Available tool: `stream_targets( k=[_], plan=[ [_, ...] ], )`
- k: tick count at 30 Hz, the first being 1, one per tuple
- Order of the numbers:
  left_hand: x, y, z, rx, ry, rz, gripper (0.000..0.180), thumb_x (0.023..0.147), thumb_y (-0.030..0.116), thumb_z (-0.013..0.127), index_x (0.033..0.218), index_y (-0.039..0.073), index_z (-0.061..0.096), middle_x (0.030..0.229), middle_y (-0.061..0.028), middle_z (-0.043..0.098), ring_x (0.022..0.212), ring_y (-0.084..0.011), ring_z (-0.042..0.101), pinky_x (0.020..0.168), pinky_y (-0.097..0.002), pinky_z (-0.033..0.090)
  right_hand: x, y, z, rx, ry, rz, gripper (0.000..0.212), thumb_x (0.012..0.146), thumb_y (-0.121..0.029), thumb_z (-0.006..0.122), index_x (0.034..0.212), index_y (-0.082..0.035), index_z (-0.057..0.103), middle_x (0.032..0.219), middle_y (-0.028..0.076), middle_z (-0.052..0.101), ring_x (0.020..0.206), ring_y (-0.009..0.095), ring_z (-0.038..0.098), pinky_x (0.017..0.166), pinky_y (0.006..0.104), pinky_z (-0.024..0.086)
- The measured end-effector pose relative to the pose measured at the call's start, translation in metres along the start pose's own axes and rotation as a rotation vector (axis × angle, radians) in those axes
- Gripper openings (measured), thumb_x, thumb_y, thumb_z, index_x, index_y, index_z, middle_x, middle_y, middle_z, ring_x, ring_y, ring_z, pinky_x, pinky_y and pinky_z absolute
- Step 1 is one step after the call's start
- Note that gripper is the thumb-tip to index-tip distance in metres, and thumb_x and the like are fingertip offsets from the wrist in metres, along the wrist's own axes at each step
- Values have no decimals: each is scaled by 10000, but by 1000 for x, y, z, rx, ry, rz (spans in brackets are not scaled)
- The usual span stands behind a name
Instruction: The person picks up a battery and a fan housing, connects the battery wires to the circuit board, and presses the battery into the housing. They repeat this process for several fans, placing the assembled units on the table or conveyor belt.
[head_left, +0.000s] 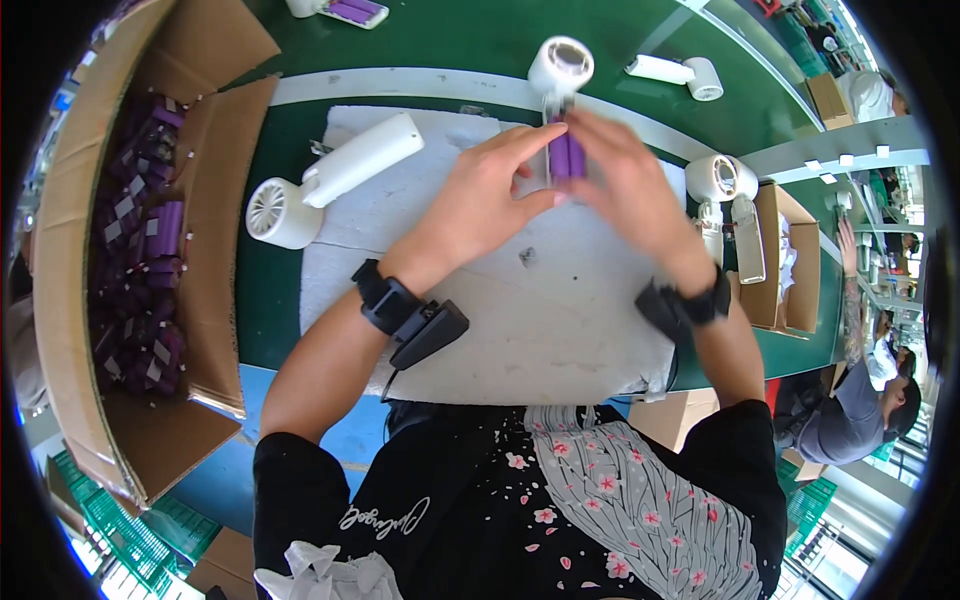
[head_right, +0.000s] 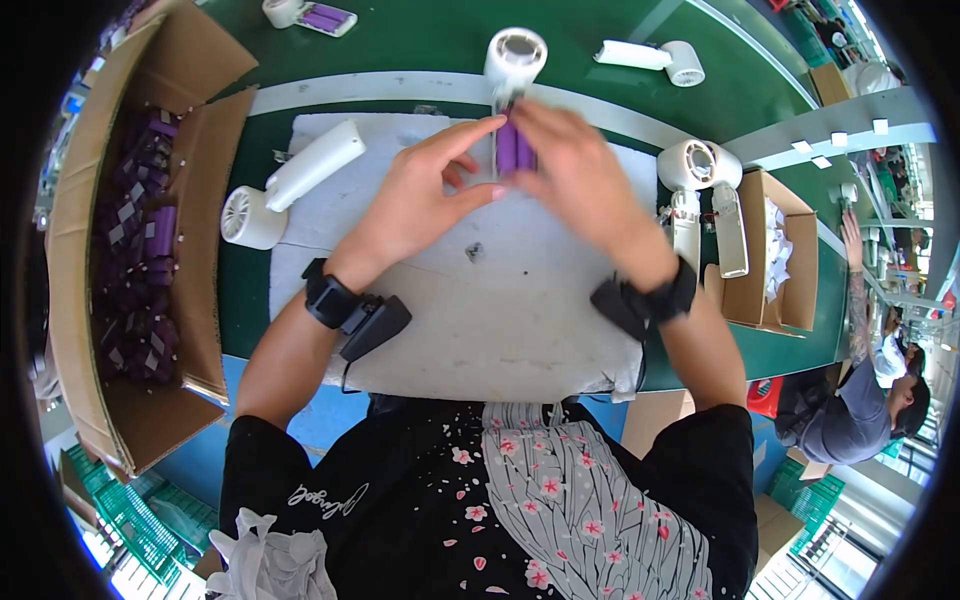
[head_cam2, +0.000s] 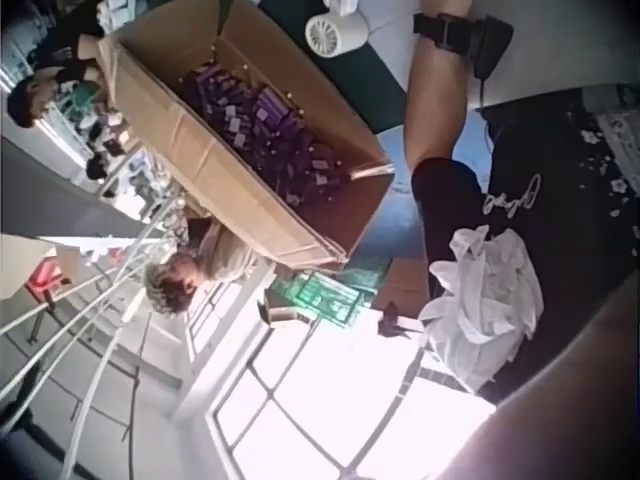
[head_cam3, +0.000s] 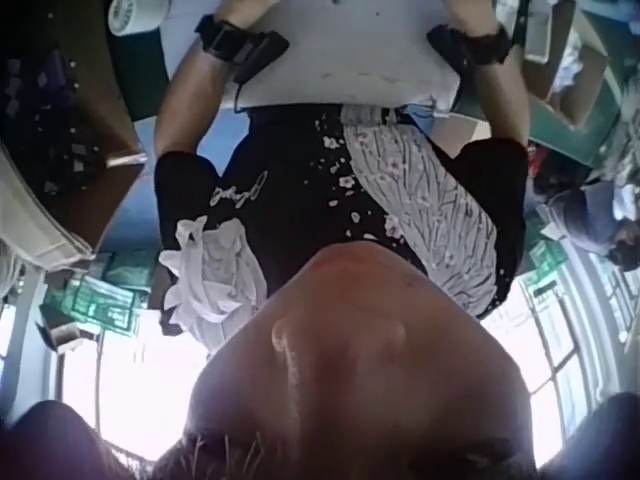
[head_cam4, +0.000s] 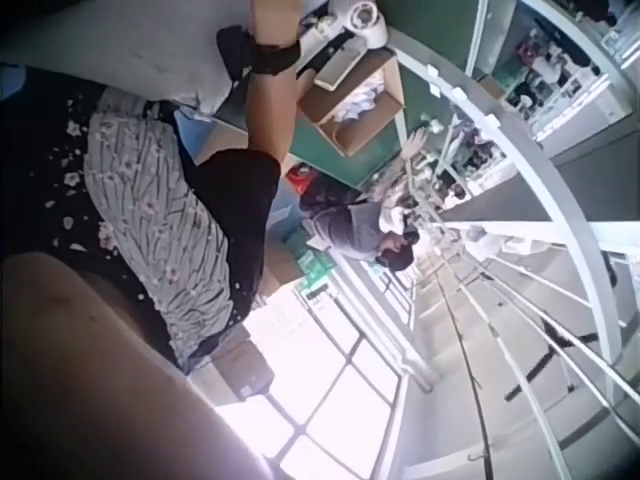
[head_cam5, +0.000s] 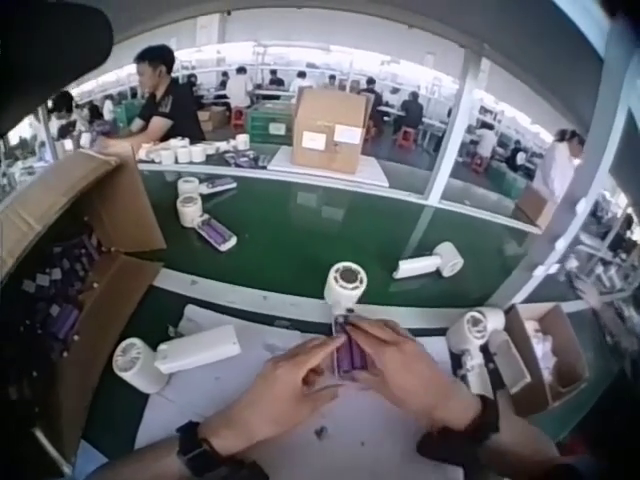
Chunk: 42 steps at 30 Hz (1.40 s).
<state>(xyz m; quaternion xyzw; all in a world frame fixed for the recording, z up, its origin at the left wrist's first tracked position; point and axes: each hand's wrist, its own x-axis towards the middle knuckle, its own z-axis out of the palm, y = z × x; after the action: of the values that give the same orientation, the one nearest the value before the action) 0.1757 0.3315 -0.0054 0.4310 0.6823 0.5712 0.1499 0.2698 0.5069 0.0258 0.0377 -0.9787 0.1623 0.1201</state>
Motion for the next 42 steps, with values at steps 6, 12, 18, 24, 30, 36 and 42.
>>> stream_targets(
  k=[6,12,18,24,30,36,42],
  plan=[
    [8,31,-22,509,183,200,544,732,83,764,1246,112,587,1168,-125,613,911,-263,604,790,-360,485,58,60,10,-158,176,185,516,793,-147,698,1274,-40,547,1313,175,532,1223,356,489,1026,413,403],
    [-25,40,-84,1065,300,-96,519,721,101,766,1213,90,601,1095,-149,632,1084,-290,571,965,-438,379,16,-1,-9,439,-5,141,396,845,-192,694,1201,-56,590,1135,111,607,1000,230,597,847,342,493],
    [-16,58,-110,588,192,-228,514,680,87,804,1158,61,615,977,-146,661,998,-280,613,849,-379,465,-45,-14,-16,850,-390,190,305,922,-246,630,1141,-34,620,1108,92,624,914,171,623,778,268,497],
    [-12,90,-22,508,370,283,324,677,85,788,933,68,590,902,-101,637,906,-298,618,832,-386,493,-58,-31,-11,1776,-399,483,431,988,-312,510,1351,-93,426,1087,157,638,889,197,664,688,300,538],
    [-33,69,17,585,-196,456,309,642,43,771,910,48,618,1073,-132,628,1083,-307,580,951,-406,460,-62,-20,9,1420,172,580,635,944,-175,587,1447,-109,204,1011,126,636,742,178,658,601,286,518],
    [-46,55,-62,345,-115,93,280,744,83,749,1004,36,657,1091,-149,639,1052,-303,609,920,-386,474,-65,-23,1,746,44,430,638,869,27,586,1418,-78,280,902,62,627,681,97,619,589,228,474],
    [-58,-1,-226,1265,575,-715,371,821,270,677,1138,79,643,1127,-182,638,1068,-364,595,931,-458,465,-66,-18,11,760,89,430,634,859,8,608,1403,-66,292,797,80,612,588,99,584,550,243,454]
  ],
)
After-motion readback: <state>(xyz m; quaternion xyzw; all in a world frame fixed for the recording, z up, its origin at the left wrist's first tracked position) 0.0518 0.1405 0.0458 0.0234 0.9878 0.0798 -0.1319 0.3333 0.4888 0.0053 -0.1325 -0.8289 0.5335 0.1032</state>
